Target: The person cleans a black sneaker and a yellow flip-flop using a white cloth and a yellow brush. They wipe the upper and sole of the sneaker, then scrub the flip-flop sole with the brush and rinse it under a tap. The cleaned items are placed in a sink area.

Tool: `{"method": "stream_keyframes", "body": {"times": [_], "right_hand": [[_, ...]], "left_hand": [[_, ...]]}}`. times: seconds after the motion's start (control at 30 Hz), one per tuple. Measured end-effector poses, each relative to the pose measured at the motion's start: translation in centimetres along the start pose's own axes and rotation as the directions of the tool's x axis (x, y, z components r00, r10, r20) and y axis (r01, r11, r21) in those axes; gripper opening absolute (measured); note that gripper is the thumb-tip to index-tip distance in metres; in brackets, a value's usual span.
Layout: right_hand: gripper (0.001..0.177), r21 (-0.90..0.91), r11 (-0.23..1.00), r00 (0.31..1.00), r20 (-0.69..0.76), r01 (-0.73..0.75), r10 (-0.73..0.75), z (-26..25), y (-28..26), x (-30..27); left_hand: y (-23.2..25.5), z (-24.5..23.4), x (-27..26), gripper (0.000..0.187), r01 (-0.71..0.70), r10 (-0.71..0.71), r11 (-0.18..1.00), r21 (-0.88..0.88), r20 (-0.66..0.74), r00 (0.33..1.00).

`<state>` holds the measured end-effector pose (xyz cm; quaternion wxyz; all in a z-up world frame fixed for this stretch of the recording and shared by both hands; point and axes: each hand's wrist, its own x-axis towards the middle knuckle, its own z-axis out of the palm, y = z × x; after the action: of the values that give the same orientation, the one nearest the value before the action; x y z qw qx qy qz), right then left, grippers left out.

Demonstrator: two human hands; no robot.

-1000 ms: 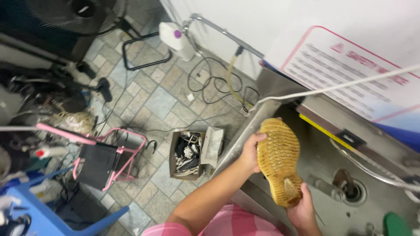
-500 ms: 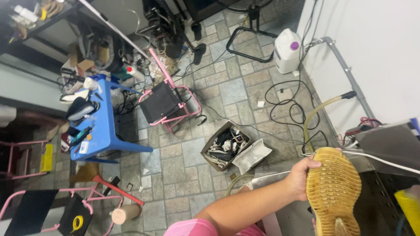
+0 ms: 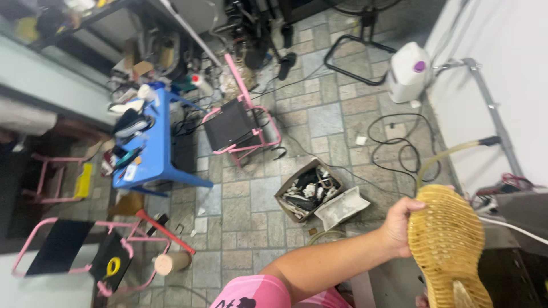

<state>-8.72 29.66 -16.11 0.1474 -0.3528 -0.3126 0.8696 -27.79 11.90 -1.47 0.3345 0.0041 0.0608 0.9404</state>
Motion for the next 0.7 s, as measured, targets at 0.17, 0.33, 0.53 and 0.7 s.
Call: {"method": "stream_keyframes", "body": {"times": [0.17, 0.33, 0.53, 0.7], "right_hand": [[0.073, 0.228, 0.968, 0.989, 0.072, 0.108, -0.128, 1.8, 1.6, -8.9], [0.071, 0.254, 0.943, 0.970, 0.056, 0.216, -0.237, 4.5, 0.3, -15.6], [0.064, 0.330, 0.835, 0.860, -0.423, 0.440, -0.285, 4.0, 0.7, -17.3], [0.060, 0.371, 0.761, 0.724, -0.665, 0.532, -0.183, 4.1, 0.1, -14.1]], "left_hand": [[-0.9, 2.5, 0.9, 0.074, 0.189, -0.188, 0.982, 0.003, -0.022, 0.982], [-4.9, 2.8, 1.3, 0.069, 0.358, -0.341, 0.932, 0.060, -0.188, 0.921], [-9.5, -1.3, 1.7, 0.054, 0.575, -0.522, 0.809, 0.119, -0.302, 0.798], [-13.1, -4.3, 3.8, 0.063, 0.714, -0.658, 0.700, 0.018, -0.371, 0.655]]}}
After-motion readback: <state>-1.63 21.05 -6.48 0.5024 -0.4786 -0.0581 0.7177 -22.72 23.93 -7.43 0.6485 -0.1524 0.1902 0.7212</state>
